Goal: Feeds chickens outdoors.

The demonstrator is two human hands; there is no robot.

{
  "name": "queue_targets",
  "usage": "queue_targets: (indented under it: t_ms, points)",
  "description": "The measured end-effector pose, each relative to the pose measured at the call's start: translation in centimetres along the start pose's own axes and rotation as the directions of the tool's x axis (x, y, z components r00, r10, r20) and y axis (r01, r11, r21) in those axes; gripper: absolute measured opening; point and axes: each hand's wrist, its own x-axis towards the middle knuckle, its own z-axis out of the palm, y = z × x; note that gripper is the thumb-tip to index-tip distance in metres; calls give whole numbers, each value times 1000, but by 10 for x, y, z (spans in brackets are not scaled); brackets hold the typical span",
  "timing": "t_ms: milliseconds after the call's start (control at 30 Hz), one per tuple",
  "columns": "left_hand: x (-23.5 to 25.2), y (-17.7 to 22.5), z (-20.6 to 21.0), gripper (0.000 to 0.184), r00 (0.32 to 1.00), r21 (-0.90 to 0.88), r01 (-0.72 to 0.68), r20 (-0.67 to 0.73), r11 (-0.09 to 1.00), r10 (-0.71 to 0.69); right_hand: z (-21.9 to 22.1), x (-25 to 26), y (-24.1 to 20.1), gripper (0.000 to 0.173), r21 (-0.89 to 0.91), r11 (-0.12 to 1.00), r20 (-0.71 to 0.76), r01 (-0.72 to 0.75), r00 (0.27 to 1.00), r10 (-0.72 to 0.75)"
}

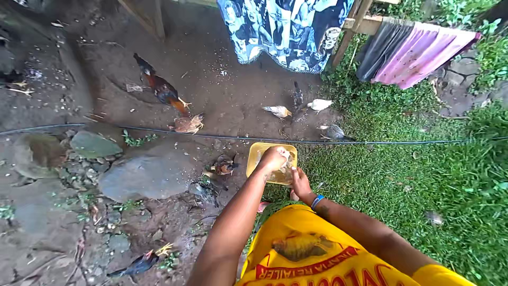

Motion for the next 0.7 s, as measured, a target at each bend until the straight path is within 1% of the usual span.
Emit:
queue_targets:
  t_ms: [33, 67, 133, 167, 233, 267, 333, 400, 467, 533, 567, 633, 667, 700]
  points:
    - [7, 21, -1, 30, 997, 24, -66, -29, 998, 67, -7, -1, 2, 54, 24, 999, -30, -28, 999, 29]
    - [13, 42, -1, 35, 987, 10, -140, -75, 990, 140, -12, -2, 2, 54, 50, 997, -54, -51, 997, 53]
    - [23, 74, 0, 47, 941, -4, -265, -217, 964, 258, -13, -5, 0, 54, 120, 991, -81, -58, 994, 68]
    - [27, 84, 1, 46, 910, 19, -301, -294, 953, 293, -12, -3, 2, 54, 149, 988, -98, -37, 994, 52]
    - [32, 94, 3, 37, 868, 67, -320, -380, 945, 321, -15, 2, 3, 56, 186, 982, -114, 13, 993, 8]
    - [30, 93, 2, 32, 859, 81, -321, -394, 944, 326, -17, 4, 1, 56, 192, 981, -118, 37, 993, -14]
    - [17, 78, -4, 19, 870, 79, -318, -372, 945, 324, -18, 8, -3, 55, 173, 982, -119, 77, 991, -57]
    - [5, 45, -4, 18, 894, 50, -269, -358, 962, 269, -25, 9, -6, 54, 124, 985, -127, 116, 987, -100]
    - [-3, 7, -9, 22, 921, 67, -138, -358, 988, 153, -31, 11, -10, 53, 41, 985, -118, 168, 980, -162]
    - [-11, -21, -12, 29, 933, 104, 12, -360, 994, 27, -31, 9, -15, 51, -51, 973, -80, 224, 971, -227]
    - [-14, -28, -11, 36, 931, 114, 59, -365, 992, -13, -29, 8, -18, 50, -85, 966, -53, 246, 967, -251]
    - [-17, -33, -4, 59, 915, 130, 121, -399, 984, -60, -20, 2, -20, 49, -110, 954, 10, 279, 960, -280]
    - [-20, -34, 0, 65, 902, 128, 131, -427, 983, -64, -12, -2, -21, 50, -108, 948, 36, 298, 954, -296]
    - [-23, -34, 3, 65, 892, 119, 126, -449, 985, -60, -5, -5, -21, 52, -103, 942, 55, 319, 948, -314]
